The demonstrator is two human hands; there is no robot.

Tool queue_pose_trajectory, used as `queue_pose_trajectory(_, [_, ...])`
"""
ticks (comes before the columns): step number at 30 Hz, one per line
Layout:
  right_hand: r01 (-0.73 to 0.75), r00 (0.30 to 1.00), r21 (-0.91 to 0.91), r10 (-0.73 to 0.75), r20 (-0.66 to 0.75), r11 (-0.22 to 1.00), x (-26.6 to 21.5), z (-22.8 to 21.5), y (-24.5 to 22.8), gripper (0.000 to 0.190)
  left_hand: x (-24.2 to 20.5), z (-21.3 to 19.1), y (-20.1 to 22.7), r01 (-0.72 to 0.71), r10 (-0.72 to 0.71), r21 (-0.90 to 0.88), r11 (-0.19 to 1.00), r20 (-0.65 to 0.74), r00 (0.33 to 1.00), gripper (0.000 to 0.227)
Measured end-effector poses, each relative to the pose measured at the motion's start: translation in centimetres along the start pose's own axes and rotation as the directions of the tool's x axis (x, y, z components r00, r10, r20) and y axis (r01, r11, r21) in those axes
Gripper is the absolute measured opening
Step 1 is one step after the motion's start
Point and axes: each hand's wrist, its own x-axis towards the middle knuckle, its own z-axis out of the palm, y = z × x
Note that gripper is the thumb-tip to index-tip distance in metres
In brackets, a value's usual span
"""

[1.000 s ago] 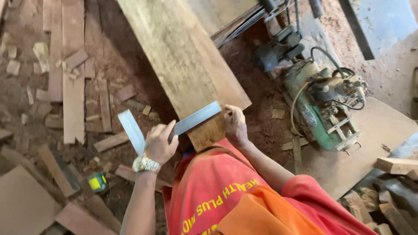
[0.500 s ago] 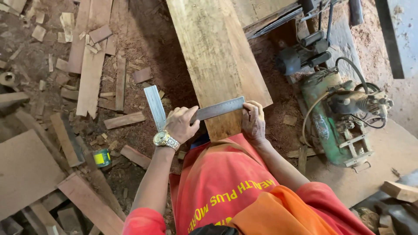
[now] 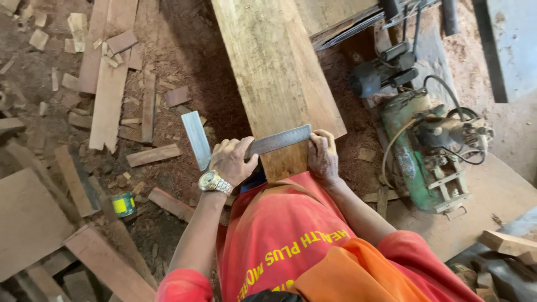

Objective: The person measures a long wooden plank using a metal square ruler on a table saw. They then use a hammer to tap a metal guide rail on the saw table, adjusting its position while checking alignment with the ruler. Finally, the person picks up and compares two smaller cut pieces of wood.

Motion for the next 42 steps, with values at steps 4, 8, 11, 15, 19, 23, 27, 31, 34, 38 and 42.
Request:
queue_pose_trajectory(4, [-0.014,1.0,-0.029,0.014,-0.027,0.999,0.2,-0.1,-0.4,0.018,0.0,-0.5,0.2,-0.081,0.082,0.016,0.997,-0.073,0.994,0.04])
queue_pose_trajectory(8, [-0.112,0.991,0.113,0.119,-0.054,0.987,-0.1,0.1,-0.6,0.018,0.1,-0.3,0.2,-0.078,0.078,0.003,0.997,-0.084,0.993,0.037])
queue_pose_trajectory(11, [-0.206,0.974,0.217,0.222,-0.049,0.954,-0.4,0.3,-0.5,0.017,0.2,-0.3,0.3,-0.053,0.054,0.008,0.999,-0.07,0.996,0.034])
queue_pose_trajectory(15, [-0.286,0.947,0.301,0.316,-0.053,0.91,-0.7,0.9,-0.2,0.016,0.1,-0.1,0.5,-0.036,0.032,-0.024,0.999,-0.121,0.992,0.033])
queue_pose_trajectory(19, [-0.272,0.952,0.323,0.302,-0.046,0.907,-0.7,1.2,0.1,0.015,-0.2,-0.2,0.5,-0.018,0.025,0.05,0.999,-0.16,0.987,0.031])
queue_pose_trajectory(23, [-0.27,0.955,0.307,0.294,-0.035,0.912,-0.9,1.5,0.5,0.014,-0.3,0.1,0.1,-0.044,0.048,0.021,0.999,-0.188,0.981,0.037])
queue_pose_trajectory(27, [-0.231,0.964,0.256,0.256,-0.069,0.939,-1.2,1.5,1.3,0.012,-0.5,0.1,0.5,-0.076,0.079,0.025,0.997,-0.202,0.976,0.036])
queue_pose_trajectory(31, [-0.062,0.98,0.227,0.103,-0.173,0.972,0.3,2.6,4.7,0.012,0.4,0.8,0.7,-0.098,0.105,0.041,0.994,-0.272,0.957,0.034])
queue_pose_trajectory(34, [-0.305,0.946,0.221,0.321,-0.04,0.926,0.6,1.3,1.7,0.016,-1.3,2.7,-0.1,-0.018,0.004,-0.065,0.998,-0.207,0.978,0.043])
queue_pose_trajectory(38, [-0.273,0.961,0.072,0.275,-0.026,0.959,1.3,0.5,0.8,0.032,-1.6,8.0,-1.3,0.189,-0.27,-0.36,0.913,-0.188,0.944,0.063])
queue_pose_trajectory(42, [-0.117,0.991,-0.117,0.124,0.054,0.986,2.4,-0.1,0.3,0.043,-0.4,13.6,-1.7,0.38,-0.521,-0.623,0.683,-0.052,0.852,0.068])
